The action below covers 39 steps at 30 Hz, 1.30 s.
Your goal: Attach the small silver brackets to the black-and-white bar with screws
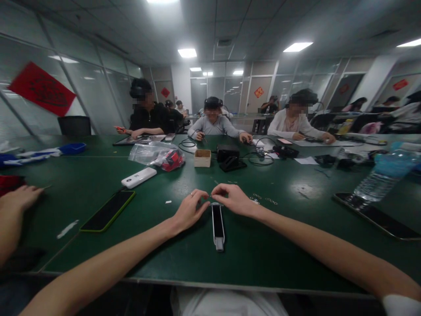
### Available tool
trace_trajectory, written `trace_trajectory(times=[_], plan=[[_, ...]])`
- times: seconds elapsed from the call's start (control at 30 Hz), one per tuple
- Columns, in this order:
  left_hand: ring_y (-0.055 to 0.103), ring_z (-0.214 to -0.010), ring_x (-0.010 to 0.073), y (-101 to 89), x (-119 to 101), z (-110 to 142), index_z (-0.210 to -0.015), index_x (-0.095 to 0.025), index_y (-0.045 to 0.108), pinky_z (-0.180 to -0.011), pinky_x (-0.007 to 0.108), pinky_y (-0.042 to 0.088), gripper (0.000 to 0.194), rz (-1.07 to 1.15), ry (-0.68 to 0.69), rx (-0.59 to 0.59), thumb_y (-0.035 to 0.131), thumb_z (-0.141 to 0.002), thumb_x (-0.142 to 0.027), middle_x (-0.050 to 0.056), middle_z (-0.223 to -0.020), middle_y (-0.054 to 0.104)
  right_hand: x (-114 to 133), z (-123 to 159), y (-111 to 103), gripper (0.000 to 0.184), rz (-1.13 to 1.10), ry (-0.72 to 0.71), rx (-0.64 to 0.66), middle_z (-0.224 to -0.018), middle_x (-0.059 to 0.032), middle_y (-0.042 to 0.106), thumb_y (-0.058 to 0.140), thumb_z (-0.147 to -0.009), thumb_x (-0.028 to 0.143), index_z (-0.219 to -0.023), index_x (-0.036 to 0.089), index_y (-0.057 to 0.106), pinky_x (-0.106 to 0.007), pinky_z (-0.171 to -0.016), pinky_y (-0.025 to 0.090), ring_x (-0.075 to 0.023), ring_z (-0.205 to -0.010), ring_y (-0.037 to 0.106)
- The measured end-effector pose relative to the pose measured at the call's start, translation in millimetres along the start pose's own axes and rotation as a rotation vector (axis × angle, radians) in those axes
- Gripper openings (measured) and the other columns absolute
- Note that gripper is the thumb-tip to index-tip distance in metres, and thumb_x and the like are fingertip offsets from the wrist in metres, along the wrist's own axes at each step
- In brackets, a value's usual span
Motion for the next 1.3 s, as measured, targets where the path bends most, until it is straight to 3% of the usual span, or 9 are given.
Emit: trace_trajectory(times=[0.2, 0.37, 0.5, 0.63, 0.83, 0.97, 1.3], plan=[[0.056, -0.076, 0.0129, -12.2, -8, 1, -0.090, -0.018, 0.053, -0.068, 0.023, 0.047, 0.004, 0.062, 0.076, -0.118, 0.049, -0.090, -0.019, 0.001, -0.083, 0.059, -7, 3, 20, 0.020, -0.421, 0.084, -0.033, -0.080, -0.0019, 0.065, 0.064, -0.077, 0.033, -0.085, 0.015, 0.063, -0.028, -0.072, 0.049, -0.0140, -0.075, 0.060], [0.057, -0.078, 0.0135, -7.2, -5, 2, -0.097, -0.019, 0.055, -0.071, 0.025, 0.048, 0.008, 0.064, 0.022, -0.061, 0.051, -0.090, -0.021, 0.002, -0.088, 0.060, -24, 8, 31, 0.025, -0.627, 0.219, -0.046, -0.077, -0.0003, 0.065, 0.070, -0.071, 0.035, -0.084, 0.015, 0.063, -0.028, -0.070, 0.049, -0.0131, -0.072, 0.061], [0.058, -0.080, 0.0140, -3.3, -2, 3, -0.100, -0.020, 0.057, -0.073, 0.026, 0.049, 0.011, 0.064, -0.004, -0.019, 0.051, -0.090, -0.021, 0.003, -0.092, 0.060, -29, 9, 34, 0.026, -0.665, 0.278, -0.061, -0.072, 0.0005, 0.065, 0.072, -0.068, 0.035, -0.082, 0.015, 0.063, -0.027, -0.065, 0.047, -0.0127, -0.067, 0.060], [0.059, -0.082, 0.0140, -4.0, -1, 2, -0.099, -0.019, 0.057, -0.074, 0.025, 0.049, 0.011, 0.064, 0.021, -0.017, 0.050, -0.091, -0.021, 0.003, -0.092, 0.061, -14, 8, 22, 0.020, -0.462, 0.181, -0.074, -0.076, -0.0006, 0.065, 0.067, -0.074, 0.033, -0.082, 0.015, 0.063, -0.027, -0.067, 0.047, -0.0136, -0.070, 0.060], [0.060, -0.082, 0.0136, -2.4, 15, -1, -0.101, -0.019, 0.056, -0.076, 0.025, 0.048, 0.013, 0.010, -0.026, 0.020, 0.047, -0.092, -0.019, 0.001, -0.093, 0.064, -1, 24, -8, 0.013, 0.189, -0.042, -0.176, -0.086, -0.0045, 0.065, 0.055, -0.086, 0.027, -0.089, 0.017, 0.063, -0.030, -0.072, 0.044, -0.0168, -0.079, 0.057], [0.060, -0.074, 0.0130, 3.1, 29, -4, -0.095, -0.018, 0.059, -0.070, 0.023, 0.047, 0.009, -0.034, -0.112, 0.100, 0.053, -0.088, -0.019, 0.000, -0.088, 0.065, -5, 38, -3, 0.015, 0.523, -0.168, -0.083, -0.096, -0.0101, 0.065, 0.052, -0.087, 0.020, -0.097, 0.014, 0.062, -0.035, -0.077, 0.041, -0.0219, -0.090, 0.054], [0.060, -0.067, 0.0131, 6.9, 23, -4, -0.088, -0.018, 0.066, -0.066, 0.023, 0.045, 0.008, 0.010, -0.204, 0.233, 0.060, -0.082, -0.020, -0.002, -0.079, 0.068, -12, 37, 6, 0.018, 0.651, -0.111, -0.007, -0.094, -0.0094, 0.064, 0.049, -0.086, 0.021, -0.096, 0.014, 0.063, -0.032, -0.072, 0.038, -0.0202, -0.085, 0.051]])
Point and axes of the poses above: each hand's wrist, its own z-axis away from the middle knuckle, its own y-axis out of the palm, x = y × z, the point moved 8 cm from there along -z, towards the middle knuckle
